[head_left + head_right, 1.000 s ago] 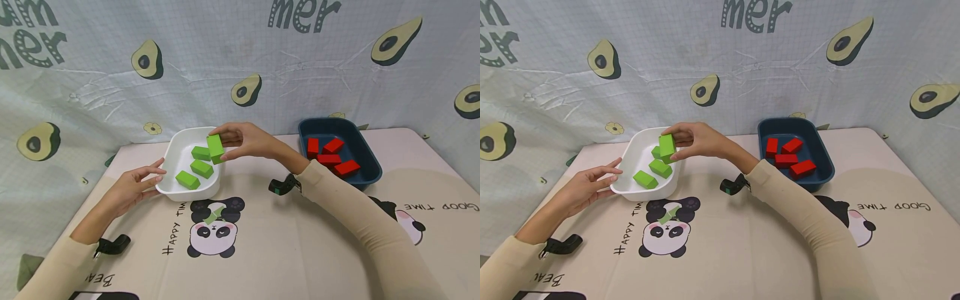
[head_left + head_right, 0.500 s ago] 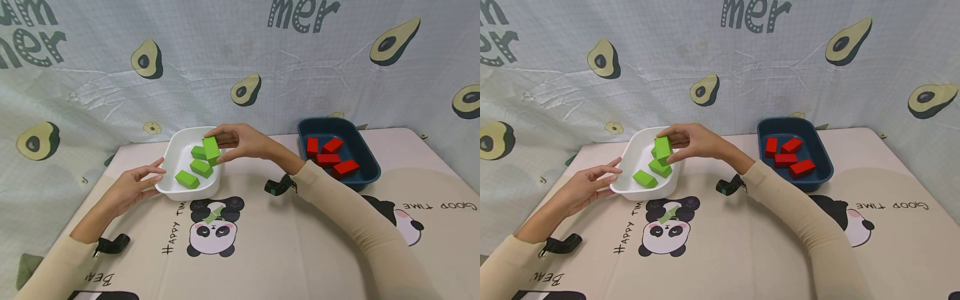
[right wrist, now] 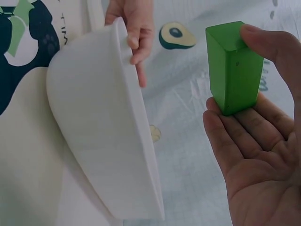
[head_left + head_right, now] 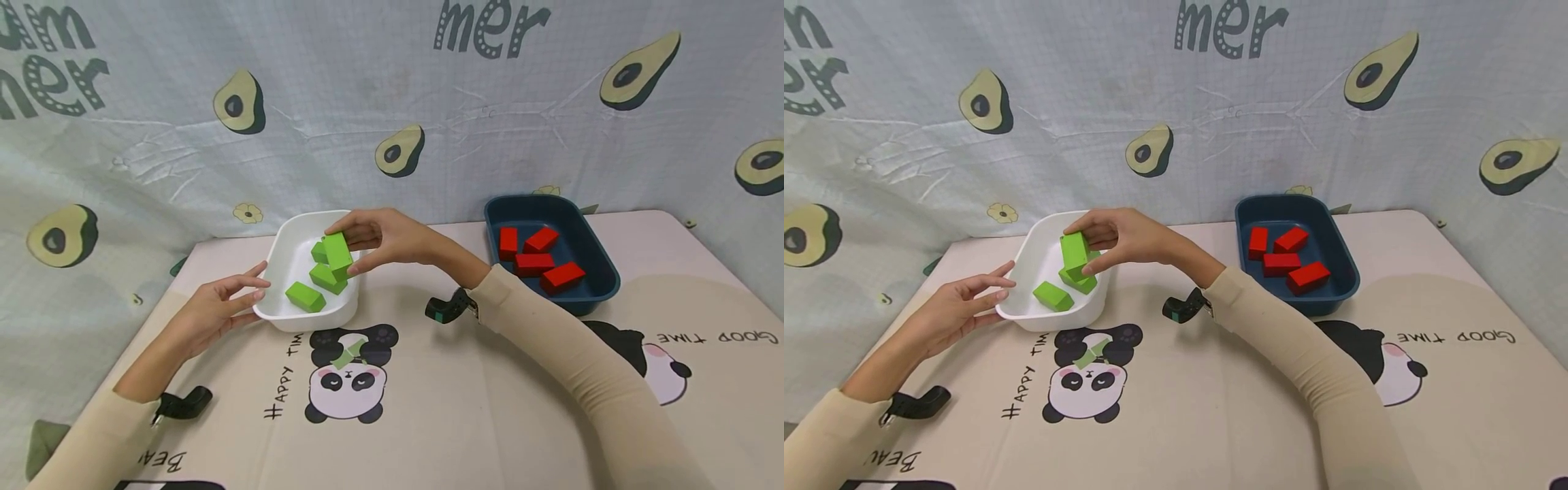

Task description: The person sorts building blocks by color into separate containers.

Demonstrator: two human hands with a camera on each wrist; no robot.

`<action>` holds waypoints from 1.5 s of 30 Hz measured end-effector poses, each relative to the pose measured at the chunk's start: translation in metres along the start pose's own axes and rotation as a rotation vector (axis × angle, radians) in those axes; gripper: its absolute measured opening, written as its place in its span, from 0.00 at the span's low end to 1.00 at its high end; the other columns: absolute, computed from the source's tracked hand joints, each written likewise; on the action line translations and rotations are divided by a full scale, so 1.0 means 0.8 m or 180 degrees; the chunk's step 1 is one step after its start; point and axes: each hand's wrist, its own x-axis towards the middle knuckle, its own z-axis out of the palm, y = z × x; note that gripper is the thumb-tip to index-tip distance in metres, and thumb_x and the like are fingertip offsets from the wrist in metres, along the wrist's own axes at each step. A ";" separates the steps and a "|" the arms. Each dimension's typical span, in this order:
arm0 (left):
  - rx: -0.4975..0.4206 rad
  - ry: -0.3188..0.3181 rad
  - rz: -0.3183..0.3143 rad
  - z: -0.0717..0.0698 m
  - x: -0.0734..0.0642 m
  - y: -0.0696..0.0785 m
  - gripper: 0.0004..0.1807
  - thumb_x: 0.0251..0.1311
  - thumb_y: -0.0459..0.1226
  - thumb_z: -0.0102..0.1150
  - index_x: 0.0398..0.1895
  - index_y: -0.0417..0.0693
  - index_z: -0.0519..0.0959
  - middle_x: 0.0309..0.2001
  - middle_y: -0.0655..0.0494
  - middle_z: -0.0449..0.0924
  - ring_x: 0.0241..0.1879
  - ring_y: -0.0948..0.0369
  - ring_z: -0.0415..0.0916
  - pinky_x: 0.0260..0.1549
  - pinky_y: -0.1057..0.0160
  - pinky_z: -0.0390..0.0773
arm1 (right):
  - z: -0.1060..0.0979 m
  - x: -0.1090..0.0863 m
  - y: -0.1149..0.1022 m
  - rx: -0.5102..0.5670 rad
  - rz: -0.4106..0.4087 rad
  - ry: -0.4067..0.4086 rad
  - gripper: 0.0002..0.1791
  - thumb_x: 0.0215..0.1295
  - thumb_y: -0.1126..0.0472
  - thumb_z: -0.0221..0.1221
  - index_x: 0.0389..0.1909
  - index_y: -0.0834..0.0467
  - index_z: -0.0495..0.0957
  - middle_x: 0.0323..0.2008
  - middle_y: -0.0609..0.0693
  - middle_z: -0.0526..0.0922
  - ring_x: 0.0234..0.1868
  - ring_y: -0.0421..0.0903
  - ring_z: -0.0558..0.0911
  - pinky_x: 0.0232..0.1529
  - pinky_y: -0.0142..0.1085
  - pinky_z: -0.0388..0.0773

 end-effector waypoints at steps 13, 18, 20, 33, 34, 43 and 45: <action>-0.0039 -0.0010 -0.0031 0.001 -0.001 0.000 0.20 0.70 0.33 0.61 0.61 0.33 0.75 0.83 0.51 0.38 0.78 0.42 0.44 0.53 0.61 0.83 | 0.004 0.003 -0.001 -0.0196 0.0058 -0.0065 0.34 0.55 0.69 0.73 0.65 0.64 0.76 0.60 0.55 0.80 0.61 0.47 0.81 0.66 0.37 0.76; -0.0025 0.0003 -0.0041 0.001 -0.001 0.000 0.19 0.70 0.34 0.62 0.60 0.34 0.76 0.83 0.51 0.37 0.79 0.42 0.43 0.52 0.61 0.83 | 0.002 0.008 0.004 -0.0182 0.0032 -0.0202 0.34 0.55 0.69 0.73 0.64 0.64 0.76 0.61 0.54 0.80 0.62 0.46 0.79 0.67 0.38 0.75; -0.0018 0.0008 -0.0045 0.000 -0.002 0.000 0.19 0.70 0.34 0.62 0.60 0.34 0.76 0.83 0.52 0.37 0.79 0.42 0.43 0.52 0.61 0.83 | 0.000 0.011 0.006 -0.0189 0.0012 -0.0264 0.33 0.55 0.69 0.73 0.64 0.64 0.76 0.61 0.54 0.79 0.62 0.47 0.79 0.67 0.38 0.75; -0.0070 -0.0002 -0.0046 0.000 -0.001 0.000 0.19 0.70 0.33 0.61 0.60 0.34 0.76 0.83 0.52 0.38 0.78 0.43 0.45 0.52 0.61 0.83 | -0.010 0.041 0.016 -0.0319 -0.0108 -0.0727 0.36 0.56 0.70 0.72 0.67 0.67 0.72 0.63 0.57 0.75 0.62 0.48 0.78 0.68 0.39 0.74; -0.0083 -0.0004 -0.0047 0.000 -0.001 0.000 0.19 0.70 0.33 0.61 0.61 0.34 0.76 0.83 0.52 0.38 0.78 0.43 0.45 0.52 0.61 0.83 | -0.011 0.043 0.017 -0.0316 -0.0081 -0.0774 0.36 0.56 0.70 0.71 0.67 0.67 0.71 0.64 0.57 0.75 0.62 0.48 0.78 0.68 0.39 0.73; -0.0020 0.0009 -0.0065 -0.001 0.001 -0.001 0.19 0.70 0.34 0.62 0.61 0.36 0.77 0.83 0.52 0.38 0.78 0.43 0.47 0.53 0.62 0.83 | -0.019 0.058 0.019 -0.0284 0.0155 -0.1146 0.36 0.57 0.68 0.71 0.68 0.66 0.71 0.63 0.56 0.77 0.63 0.48 0.78 0.68 0.38 0.73; -0.0017 0.0005 -0.0068 -0.002 0.001 -0.001 0.19 0.70 0.34 0.62 0.61 0.36 0.77 0.83 0.52 0.38 0.78 0.43 0.46 0.53 0.62 0.83 | -0.019 0.060 0.020 -0.0232 0.0166 -0.1248 0.36 0.57 0.68 0.71 0.68 0.67 0.71 0.63 0.56 0.77 0.64 0.49 0.78 0.69 0.39 0.73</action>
